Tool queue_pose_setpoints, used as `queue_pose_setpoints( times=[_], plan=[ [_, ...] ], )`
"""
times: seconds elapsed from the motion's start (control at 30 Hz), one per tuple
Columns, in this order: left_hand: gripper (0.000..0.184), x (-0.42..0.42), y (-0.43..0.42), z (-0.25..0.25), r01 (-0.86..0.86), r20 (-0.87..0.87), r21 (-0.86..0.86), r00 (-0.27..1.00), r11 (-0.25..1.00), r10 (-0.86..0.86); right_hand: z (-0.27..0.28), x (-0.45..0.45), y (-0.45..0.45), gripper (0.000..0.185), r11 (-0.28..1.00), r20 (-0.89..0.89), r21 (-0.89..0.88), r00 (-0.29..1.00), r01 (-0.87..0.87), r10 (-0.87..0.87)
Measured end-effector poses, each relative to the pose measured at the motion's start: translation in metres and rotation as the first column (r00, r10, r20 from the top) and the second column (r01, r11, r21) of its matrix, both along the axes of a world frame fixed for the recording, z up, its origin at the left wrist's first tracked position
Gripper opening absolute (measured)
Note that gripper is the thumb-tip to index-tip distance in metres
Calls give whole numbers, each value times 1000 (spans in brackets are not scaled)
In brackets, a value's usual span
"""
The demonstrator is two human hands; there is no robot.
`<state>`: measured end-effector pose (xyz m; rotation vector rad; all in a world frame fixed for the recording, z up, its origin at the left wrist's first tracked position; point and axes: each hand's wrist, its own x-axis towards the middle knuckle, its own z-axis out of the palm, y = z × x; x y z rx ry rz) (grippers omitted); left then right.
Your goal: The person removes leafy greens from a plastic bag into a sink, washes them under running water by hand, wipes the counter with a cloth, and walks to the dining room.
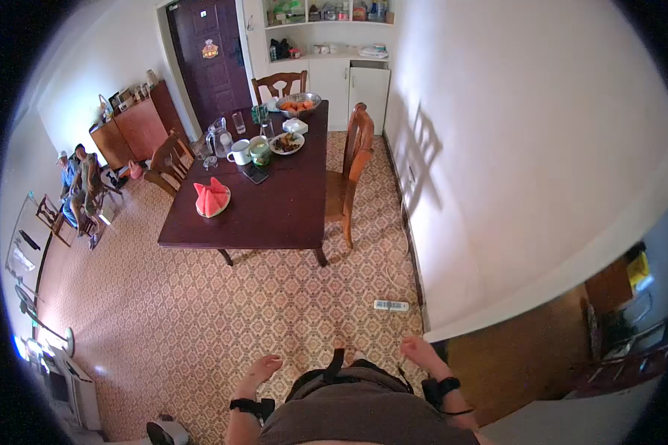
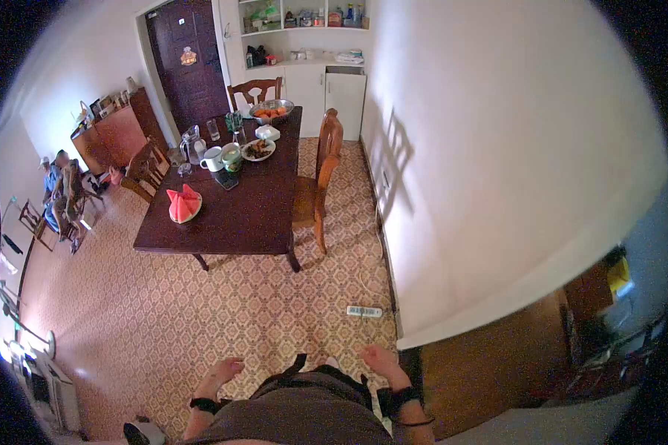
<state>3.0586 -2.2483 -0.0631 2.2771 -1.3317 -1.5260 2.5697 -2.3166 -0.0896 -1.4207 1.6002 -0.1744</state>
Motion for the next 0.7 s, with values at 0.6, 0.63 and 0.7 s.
queue_pose_setpoints(
  times=[0.6,0.63,0.7],
  plan=[
    [63,41,-304,-93,-16,-94,134,995,991,29,87,53,-394,33,986,519,124,839,111,-160],
    [64,41,-325,-99,30,-117,165,993,986,-11,94,56,-420,34,983,506,120,843,140,-182],
    [65,37,-362,-87,4,-149,157,989,988,20,102,69,-475,35,981,502,99,843,164,-192]
  ],
)
